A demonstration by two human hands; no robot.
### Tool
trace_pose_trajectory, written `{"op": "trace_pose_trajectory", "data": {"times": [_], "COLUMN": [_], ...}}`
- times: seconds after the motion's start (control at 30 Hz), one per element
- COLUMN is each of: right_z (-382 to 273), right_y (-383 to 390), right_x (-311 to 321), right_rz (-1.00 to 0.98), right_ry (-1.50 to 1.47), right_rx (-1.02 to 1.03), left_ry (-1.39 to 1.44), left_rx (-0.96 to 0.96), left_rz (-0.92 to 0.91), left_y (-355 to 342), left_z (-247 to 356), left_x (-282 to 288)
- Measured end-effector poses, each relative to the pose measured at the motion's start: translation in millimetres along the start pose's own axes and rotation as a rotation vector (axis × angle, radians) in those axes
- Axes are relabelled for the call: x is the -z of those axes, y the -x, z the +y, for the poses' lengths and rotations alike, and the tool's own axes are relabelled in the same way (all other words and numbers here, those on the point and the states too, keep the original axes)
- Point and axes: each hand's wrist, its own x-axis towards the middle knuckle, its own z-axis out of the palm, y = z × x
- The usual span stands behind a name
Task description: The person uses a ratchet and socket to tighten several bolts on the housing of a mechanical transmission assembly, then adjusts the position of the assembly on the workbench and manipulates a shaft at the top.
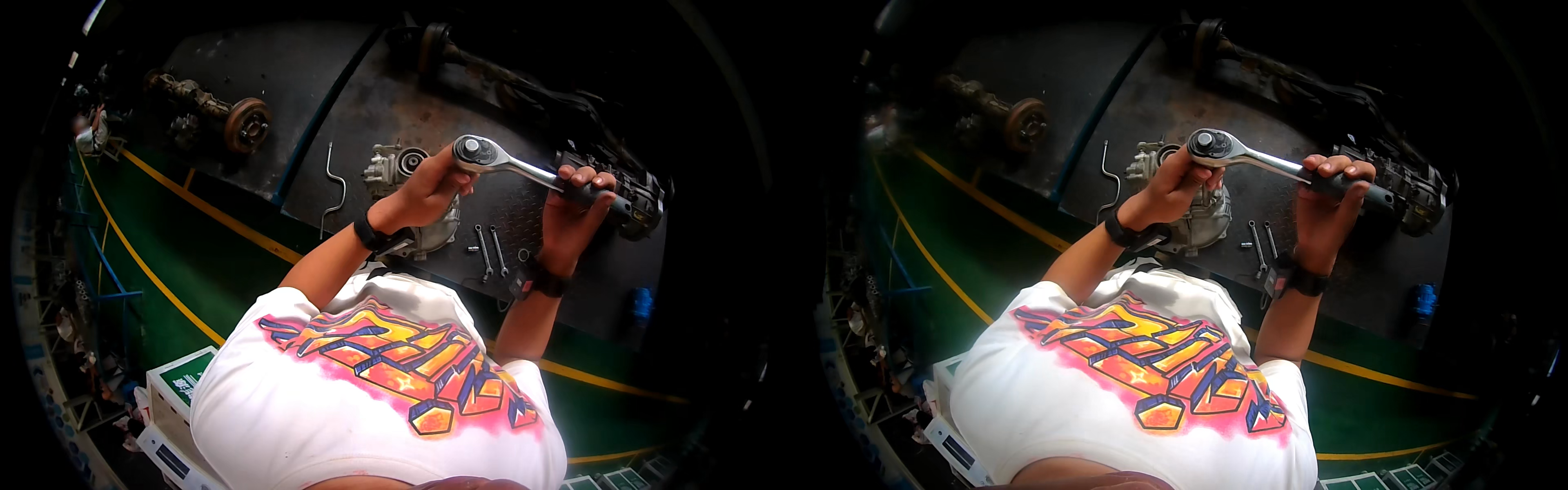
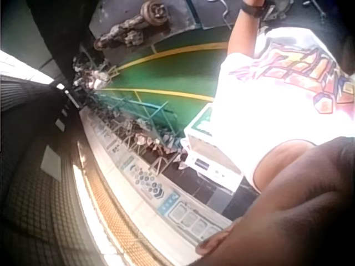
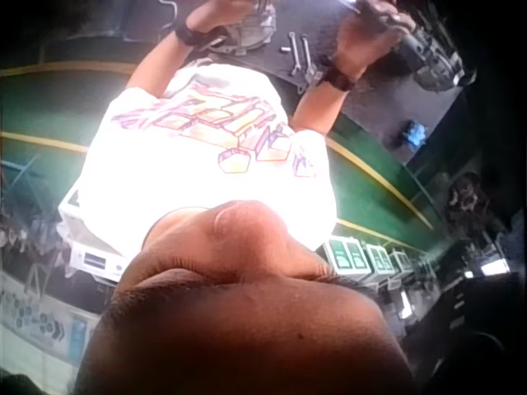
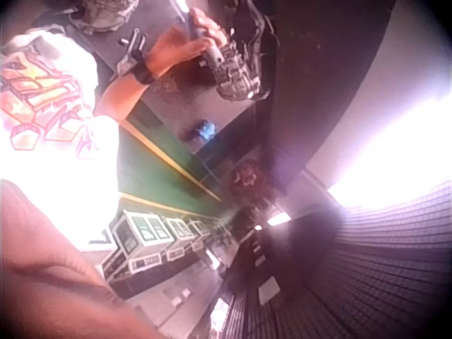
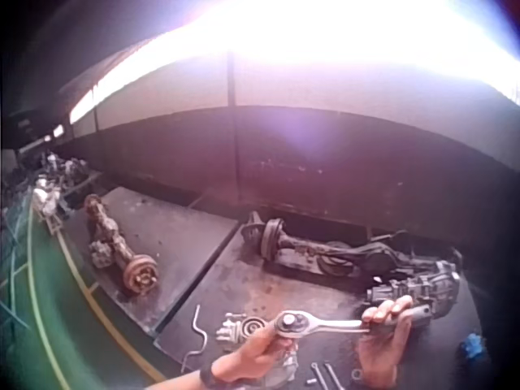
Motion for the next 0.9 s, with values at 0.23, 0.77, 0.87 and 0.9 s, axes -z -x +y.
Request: {"op": "trace_pose_trajectory", "data": {"times": [0.23,0.77,0.87,0.9], "right_z": [-12,-14,-19,-20], "right_y": [10,26,27,27], "right_x": [-13,-21,-27,-29], "right_rz": [0.014,0.110,0.056,0.047], "right_ry": [0.074,0.016,0.068,0.092], "right_rx": [0.009,0.064,0.045,0.044], "left_ry": [0.065,0.085,0.106,0.104], "left_rx": [0.109,0.037,0.016,0.007], "left_rz": [-0.021,-0.074,-0.081,-0.068], "left_y": [-2,-9,-8,-9], "left_z": [8,6,0,1], "left_x": [-2,-5,-5,-5]}}
